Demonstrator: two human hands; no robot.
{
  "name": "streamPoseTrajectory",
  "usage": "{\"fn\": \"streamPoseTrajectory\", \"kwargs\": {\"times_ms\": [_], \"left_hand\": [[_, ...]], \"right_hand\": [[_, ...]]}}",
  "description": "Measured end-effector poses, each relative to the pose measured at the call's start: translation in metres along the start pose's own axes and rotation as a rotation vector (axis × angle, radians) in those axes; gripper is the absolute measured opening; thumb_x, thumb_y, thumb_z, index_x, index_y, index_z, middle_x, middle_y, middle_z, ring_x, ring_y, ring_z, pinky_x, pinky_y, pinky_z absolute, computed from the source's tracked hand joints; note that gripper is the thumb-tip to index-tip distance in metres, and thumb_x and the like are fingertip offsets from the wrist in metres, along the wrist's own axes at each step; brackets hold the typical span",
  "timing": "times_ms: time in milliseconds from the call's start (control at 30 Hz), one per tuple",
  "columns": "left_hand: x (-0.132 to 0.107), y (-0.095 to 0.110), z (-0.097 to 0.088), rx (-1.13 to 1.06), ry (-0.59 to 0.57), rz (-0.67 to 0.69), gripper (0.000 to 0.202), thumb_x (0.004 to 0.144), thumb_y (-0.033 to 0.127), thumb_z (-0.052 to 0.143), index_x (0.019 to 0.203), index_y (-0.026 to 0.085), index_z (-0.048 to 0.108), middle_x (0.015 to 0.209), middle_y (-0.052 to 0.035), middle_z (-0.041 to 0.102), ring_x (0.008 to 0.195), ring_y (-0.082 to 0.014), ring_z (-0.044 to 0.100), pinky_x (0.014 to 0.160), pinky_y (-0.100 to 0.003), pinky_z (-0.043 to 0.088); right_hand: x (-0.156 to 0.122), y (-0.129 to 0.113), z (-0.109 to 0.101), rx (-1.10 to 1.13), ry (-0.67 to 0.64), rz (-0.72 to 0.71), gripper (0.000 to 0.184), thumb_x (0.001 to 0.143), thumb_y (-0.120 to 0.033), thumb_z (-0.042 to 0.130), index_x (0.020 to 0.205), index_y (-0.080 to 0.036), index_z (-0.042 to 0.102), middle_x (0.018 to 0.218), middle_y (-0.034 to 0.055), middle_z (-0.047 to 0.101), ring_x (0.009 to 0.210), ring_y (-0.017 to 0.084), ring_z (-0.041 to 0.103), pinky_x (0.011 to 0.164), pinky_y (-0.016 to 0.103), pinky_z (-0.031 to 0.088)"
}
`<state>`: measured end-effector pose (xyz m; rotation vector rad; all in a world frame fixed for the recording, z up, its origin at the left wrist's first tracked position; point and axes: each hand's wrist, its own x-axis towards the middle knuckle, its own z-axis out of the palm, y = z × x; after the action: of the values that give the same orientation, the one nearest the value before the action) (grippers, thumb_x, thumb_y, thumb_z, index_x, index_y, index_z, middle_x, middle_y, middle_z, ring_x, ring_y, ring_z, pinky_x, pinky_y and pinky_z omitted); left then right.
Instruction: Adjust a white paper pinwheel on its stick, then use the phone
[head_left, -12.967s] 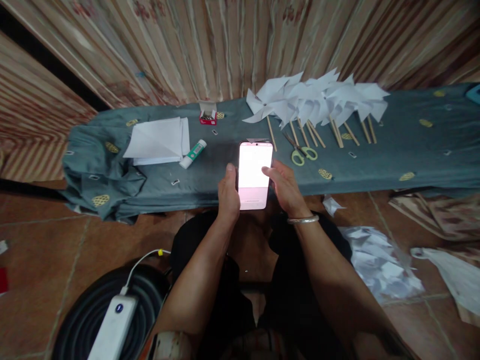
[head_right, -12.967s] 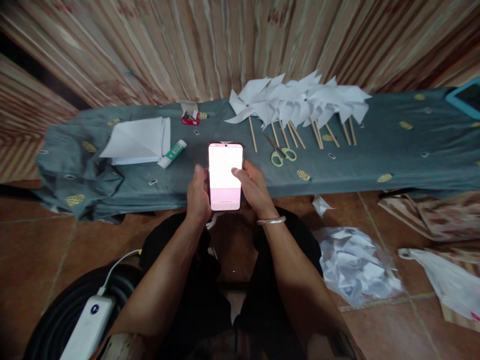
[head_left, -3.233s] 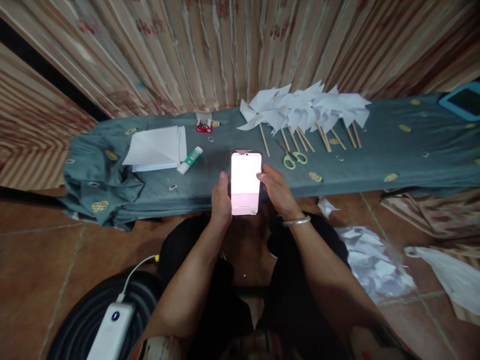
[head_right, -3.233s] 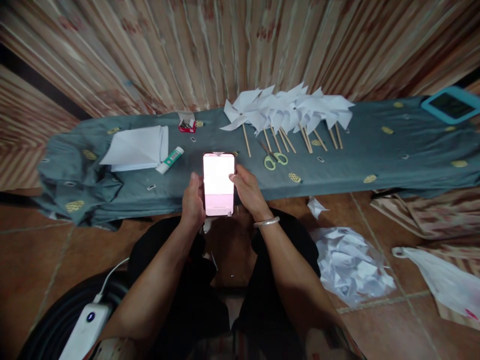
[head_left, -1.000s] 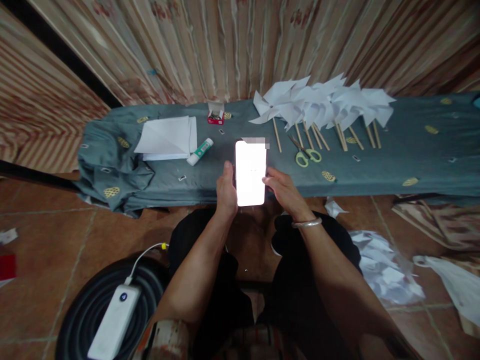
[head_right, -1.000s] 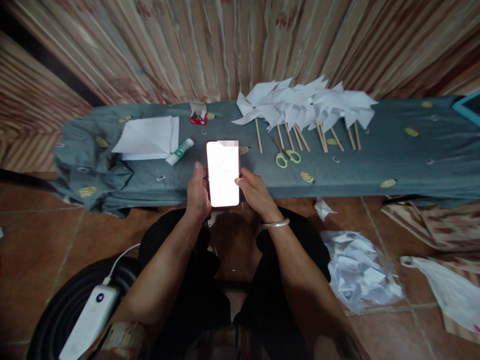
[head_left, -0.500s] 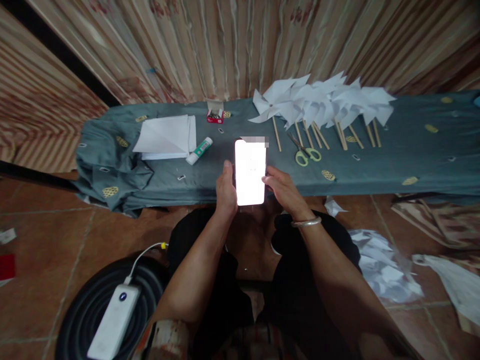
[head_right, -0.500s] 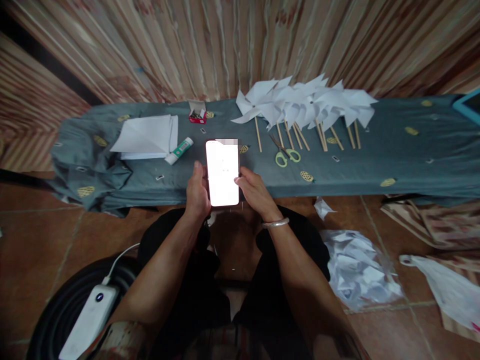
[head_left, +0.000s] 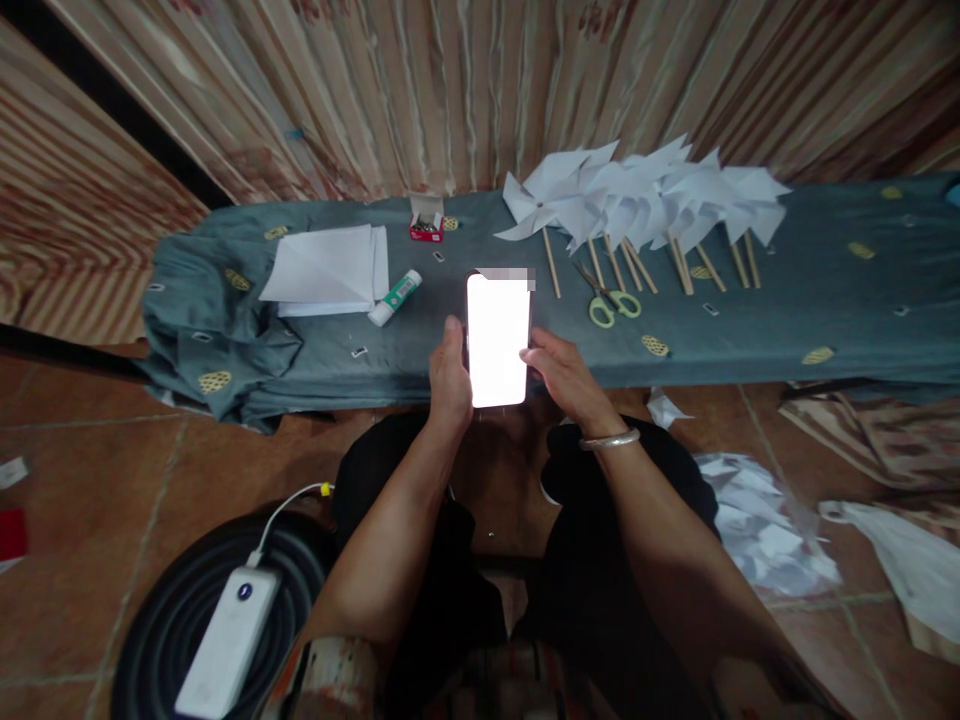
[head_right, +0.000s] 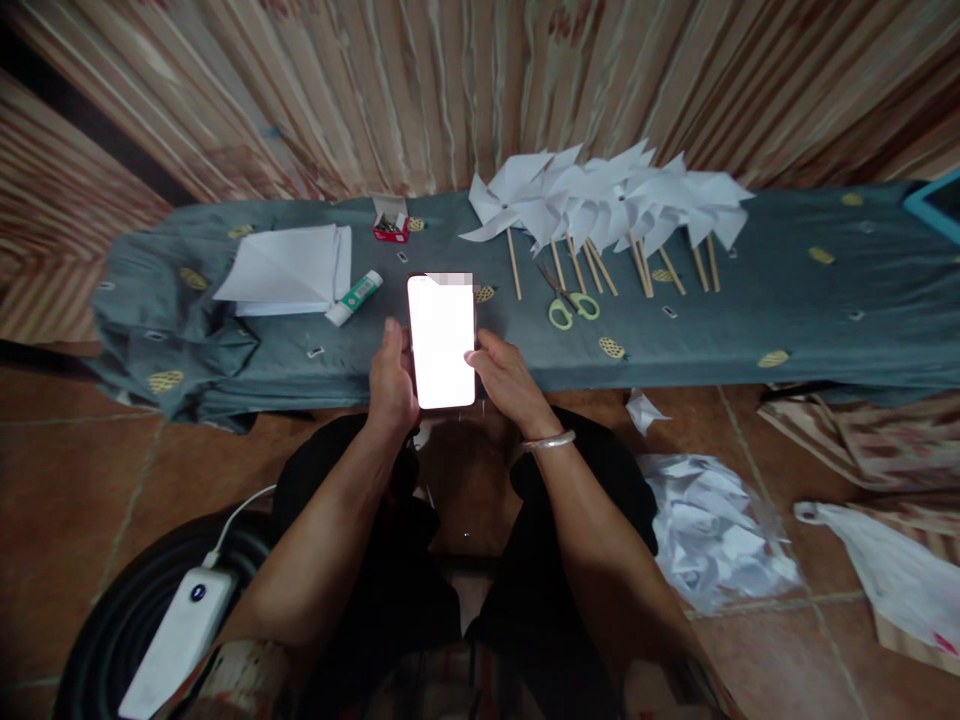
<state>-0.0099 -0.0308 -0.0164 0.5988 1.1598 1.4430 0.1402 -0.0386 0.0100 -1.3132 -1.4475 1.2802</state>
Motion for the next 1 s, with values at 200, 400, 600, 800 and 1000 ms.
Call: {"fn": "streamPoseTrajectory", "kwargs": {"times_ms": [200, 400, 600, 800, 1000], "left_hand": [[0.004, -0.006, -0.002, -0.014, -0.01, 0.028, 0.072, 0.08, 0.088, 0.066, 0.093, 0.018, 0.078, 0.08, -0.0089, 0.082, 0.086, -0.028, 0.081, 0.075, -0.035, 0.062], [0.003, -0.005, -0.002, -0.019, -0.031, 0.042, 0.071, 0.08, 0.088, 0.067, 0.092, 0.019, 0.077, 0.077, -0.0079, 0.08, 0.085, -0.0278, 0.081, 0.073, -0.035, 0.062], [0.003, -0.002, -0.004, 0.026, -0.029, 0.061, 0.071, 0.079, 0.089, 0.065, 0.089, 0.019, 0.076, 0.076, -0.0084, 0.08, 0.085, -0.0284, 0.081, 0.07, -0.035, 0.061], [0.0, 0.004, -0.005, 0.033, -0.018, 0.099, 0.07, 0.081, 0.088, 0.066, 0.085, 0.019, 0.075, 0.076, -0.0079, 0.08, 0.089, -0.0287, 0.082, 0.074, -0.036, 0.063], [-0.002, 0.009, -0.004, 0.053, -0.01, 0.138, 0.072, 0.076, 0.092, 0.066, 0.08, 0.021, 0.072, 0.077, -0.0101, 0.078, 0.099, -0.0333, 0.081, 0.074, -0.04, 0.066]], "right_hand": [[0.001, 0.001, 0.0, 0.025, -0.012, -0.002, 0.02, 0.082, -0.04, 0.056, 0.087, -0.022, 0.063, 0.081, -0.0007, 0.069, 0.081, 0.02, 0.059, 0.075, 0.033, 0.043], [0.002, 0.004, 0.001, 0.002, -0.012, 0.028, 0.019, 0.083, -0.041, 0.057, 0.084, -0.022, 0.062, 0.081, 0.0003, 0.072, 0.079, 0.02, 0.061, 0.073, 0.033, 0.044], [0.002, 0.006, 0.0, 0.024, -0.037, 0.023, 0.019, 0.086, -0.037, 0.058, 0.094, -0.022, 0.066, 0.09, 0.0018, 0.077, 0.088, 0.023, 0.069, 0.084, 0.038, 0.054], [-0.001, 0.007, -0.001, -0.003, -0.102, 0.041, 0.026, 0.087, -0.032, 0.064, 0.109, -0.02, 0.072, 0.097, 0.004, 0.082, 0.093, 0.026, 0.074, 0.094, 0.044, 0.06], [-0.007, 0.013, -0.001, 0.023, -0.201, 0.095, 0.026, 0.09, -0.026, 0.066, 0.115, -0.021, 0.072, 0.102, 0.0045, 0.082, 0.088, 0.023, 0.077, 0.077, 0.037, 0.068]]}}
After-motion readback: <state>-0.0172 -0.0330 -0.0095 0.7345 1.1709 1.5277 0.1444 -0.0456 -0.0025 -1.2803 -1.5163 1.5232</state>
